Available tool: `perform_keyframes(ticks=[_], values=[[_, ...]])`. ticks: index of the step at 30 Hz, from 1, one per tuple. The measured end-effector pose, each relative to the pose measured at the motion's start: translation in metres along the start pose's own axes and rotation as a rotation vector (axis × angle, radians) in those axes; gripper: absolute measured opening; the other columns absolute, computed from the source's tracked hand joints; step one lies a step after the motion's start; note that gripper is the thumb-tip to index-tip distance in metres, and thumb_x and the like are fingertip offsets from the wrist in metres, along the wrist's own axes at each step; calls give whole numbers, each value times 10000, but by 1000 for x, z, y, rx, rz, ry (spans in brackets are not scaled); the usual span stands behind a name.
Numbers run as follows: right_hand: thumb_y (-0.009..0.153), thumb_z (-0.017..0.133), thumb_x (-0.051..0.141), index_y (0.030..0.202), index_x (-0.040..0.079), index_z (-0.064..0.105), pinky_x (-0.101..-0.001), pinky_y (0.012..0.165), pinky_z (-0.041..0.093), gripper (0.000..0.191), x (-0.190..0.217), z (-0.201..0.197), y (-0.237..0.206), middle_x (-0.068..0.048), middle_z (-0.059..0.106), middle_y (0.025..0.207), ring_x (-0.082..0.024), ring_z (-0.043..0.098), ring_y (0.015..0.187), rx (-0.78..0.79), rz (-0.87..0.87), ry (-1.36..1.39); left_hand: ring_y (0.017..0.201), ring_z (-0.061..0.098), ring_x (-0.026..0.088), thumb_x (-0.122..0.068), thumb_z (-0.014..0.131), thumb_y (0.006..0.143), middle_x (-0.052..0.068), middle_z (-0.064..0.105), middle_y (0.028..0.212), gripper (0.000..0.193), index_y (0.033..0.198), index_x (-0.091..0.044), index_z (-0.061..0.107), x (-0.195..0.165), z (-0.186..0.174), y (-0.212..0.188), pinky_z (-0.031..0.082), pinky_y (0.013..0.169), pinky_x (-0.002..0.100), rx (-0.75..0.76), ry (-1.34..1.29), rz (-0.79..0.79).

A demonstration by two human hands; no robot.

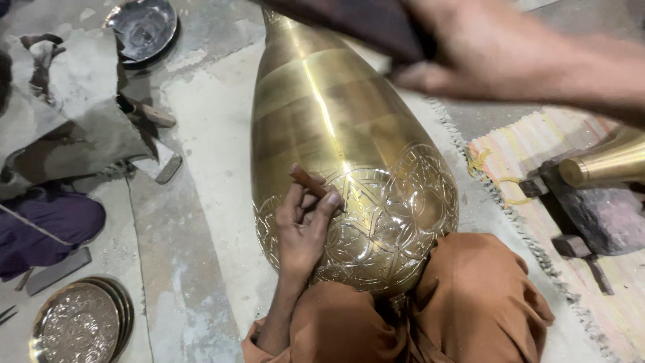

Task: The person sits on the floor with a large brass vessel held between their legs, positions a small punch against a decorative pattern on the vessel's surface, and repeatedly strikes the punch with a wooden mallet, repositioning the punch across the patterned band to work the design into the metal.

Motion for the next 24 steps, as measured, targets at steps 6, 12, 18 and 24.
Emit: perform_keyframes(ticks=[6,12,18,24], values=[[1020,624,234,1250,124,661,-366,604,576,258,11,-1,1,-114,655,855,-233,647,687,-25,-63,41,817,758,113,-155,690,960,94,770,892,222,1128,-21,635,-1,-1,-2,658,765,251,9,56,-40],[1058,537,267,1457,260,511,-352,548,590,400,9,2,2,-24,622,804,-180,652,656,195,-104,-280,704,745,139,-164,704,954,107,785,832,210,1090,-6,674,3,-3,2,639,647,283,-19,150,-93],[958,682,319,1391,146,483,-366,622,569,507,12,0,1,-151,641,867,-264,675,711,-190,-267,42,844,764,137,-149,694,979,115,769,930,268,1184,11,634,-1,-2,-1,671,790,275,7,40,-1],[1008,664,304,1547,144,489,-357,567,552,588,-19,18,-3,-99,663,745,-231,650,634,-21,-44,-52,868,787,154,-170,672,974,114,768,939,334,1249,3,596,-2,-1,-1,694,815,288,18,63,-32]])
Point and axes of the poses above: each hand's wrist, its own y-axis towards the middle knuckle, its own z-axis out of the palm, x = y × z, the point moved 2 cm from there along y, towards the middle knuckle
